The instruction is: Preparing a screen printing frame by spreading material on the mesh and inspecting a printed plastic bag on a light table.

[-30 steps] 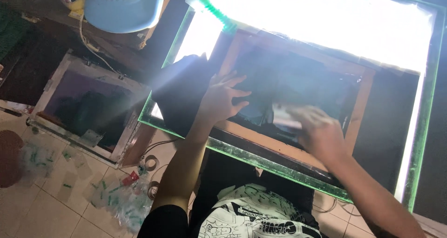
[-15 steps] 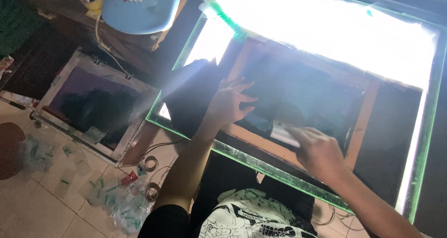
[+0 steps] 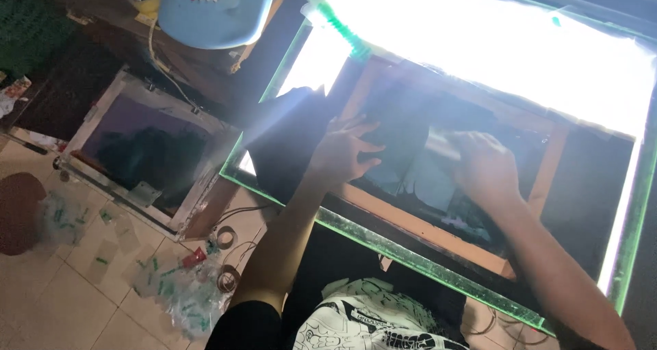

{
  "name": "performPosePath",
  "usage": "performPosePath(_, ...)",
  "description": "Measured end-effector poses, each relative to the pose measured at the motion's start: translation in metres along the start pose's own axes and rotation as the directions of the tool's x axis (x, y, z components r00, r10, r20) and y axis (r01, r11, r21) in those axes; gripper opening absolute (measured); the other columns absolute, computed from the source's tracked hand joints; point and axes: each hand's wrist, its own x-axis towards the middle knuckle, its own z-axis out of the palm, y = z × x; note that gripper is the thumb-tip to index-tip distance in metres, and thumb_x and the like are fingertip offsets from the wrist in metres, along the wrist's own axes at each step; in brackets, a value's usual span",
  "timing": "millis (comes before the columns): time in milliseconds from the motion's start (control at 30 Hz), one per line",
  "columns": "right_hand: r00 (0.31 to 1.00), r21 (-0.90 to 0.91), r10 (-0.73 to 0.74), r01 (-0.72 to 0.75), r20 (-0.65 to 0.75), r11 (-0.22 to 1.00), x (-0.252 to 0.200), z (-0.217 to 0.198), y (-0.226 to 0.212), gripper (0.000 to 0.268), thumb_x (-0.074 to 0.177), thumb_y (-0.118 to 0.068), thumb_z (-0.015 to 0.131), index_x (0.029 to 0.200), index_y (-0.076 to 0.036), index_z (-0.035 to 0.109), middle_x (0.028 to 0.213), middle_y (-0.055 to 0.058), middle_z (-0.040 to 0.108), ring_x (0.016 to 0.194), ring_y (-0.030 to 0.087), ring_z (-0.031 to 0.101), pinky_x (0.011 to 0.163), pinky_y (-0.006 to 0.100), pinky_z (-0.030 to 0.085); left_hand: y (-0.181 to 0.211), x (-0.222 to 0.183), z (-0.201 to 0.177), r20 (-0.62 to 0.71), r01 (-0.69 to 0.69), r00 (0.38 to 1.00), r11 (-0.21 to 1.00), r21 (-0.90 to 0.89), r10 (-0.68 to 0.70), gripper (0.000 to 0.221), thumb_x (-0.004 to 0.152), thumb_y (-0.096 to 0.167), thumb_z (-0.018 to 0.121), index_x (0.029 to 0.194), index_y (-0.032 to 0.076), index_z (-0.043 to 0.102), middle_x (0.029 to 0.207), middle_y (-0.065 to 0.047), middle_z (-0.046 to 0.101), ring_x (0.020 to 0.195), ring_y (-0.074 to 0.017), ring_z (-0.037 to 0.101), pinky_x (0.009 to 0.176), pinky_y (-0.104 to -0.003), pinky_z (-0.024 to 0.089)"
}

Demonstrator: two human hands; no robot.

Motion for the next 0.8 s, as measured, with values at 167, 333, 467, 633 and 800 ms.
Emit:
performPosePath(167,0.989,0.013,-0.016,0.014,0.146,1.000,-0.049,-0.020,-0.037,0.052,0.071,-0.021,0.080,0.122,-0.024,0.068,0.105,-0.002,0.071,0.111,0.026,0.072,0.087,0.038,0.063,0.004,0.000,-0.006,0.048,0.007,0.999,0.999,0.044,-0.009,0.030,0.097,0.036,0.066,0.123,0.026,0.076,0.156,-0.007,0.049,0.151,-0.0369,0.033,0.119,-0.074,0.010)
performPosePath(333,0.976,0.103,-0.011,-0.011,0.216,0.995,-0.073,-0.033,-0.055,0.047,0.072,-0.015,0.080,0.116,-0.024,0.067,0.099,-0.004,0.071,0.110,0.022,0.072,0.086,0.035,0.063,-0.001,0.002,0.002,0.054,0.041,0.998,0.997,0.061,-0.044,0.030,0.097,0.037,0.067,0.124,0.026,0.075,0.157,-0.005,0.049,0.153,-0.0334,0.030,0.121,-0.070,0.009)
performPosePath(467,0.990,0.312,-0.047,0.002,0.135,0.950,-0.070,-0.060,-0.061,0.067,0.065,0.010,0.064,0.126,-0.019,0.071,0.108,0.001,0.079,0.101,0.022,0.075,0.061,0.041,0.065,-0.010,0.005,0.014,-0.132,-0.027,0.990,0.995,0.097,0.039,0.025,0.088,0.042,0.075,0.111,0.036,0.080,0.150,0.003,0.055,0.146,-0.0192,0.041,0.119,-0.065,0.020)
performPosePath(633,0.968,0.369,-0.017,-0.079,0.252,0.926,-0.044,-0.078,-0.057,0.050,0.085,-0.016,0.071,0.134,-0.022,0.068,0.098,-0.001,0.082,0.072,0.018,0.077,0.053,0.037,0.061,-0.009,0.005,0.014,-0.148,-0.036,0.988,0.996,0.083,0.048,0.022,0.087,0.038,0.076,0.106,0.030,0.083,0.148,0.002,0.057,0.144,-0.0189,0.045,0.120,-0.063,0.021)
performPosePath(800,0.838,0.369,0.101,-0.341,0.537,0.865,0.003,-0.075,-0.020,0.030,0.085,0.003,0.067,0.106,-0.015,0.078,0.084,-0.003,0.081,0.069,0.009,0.076,0.055,0.020,0.060,-0.012,0.004,0.018,-0.180,-0.080,0.978,0.989,0.123,0.101,0.023,0.087,0.039,0.078,0.109,0.035,0.082,0.146,0.001,0.060,0.142,-0.0223,0.047,0.114,-0.069,0.027)
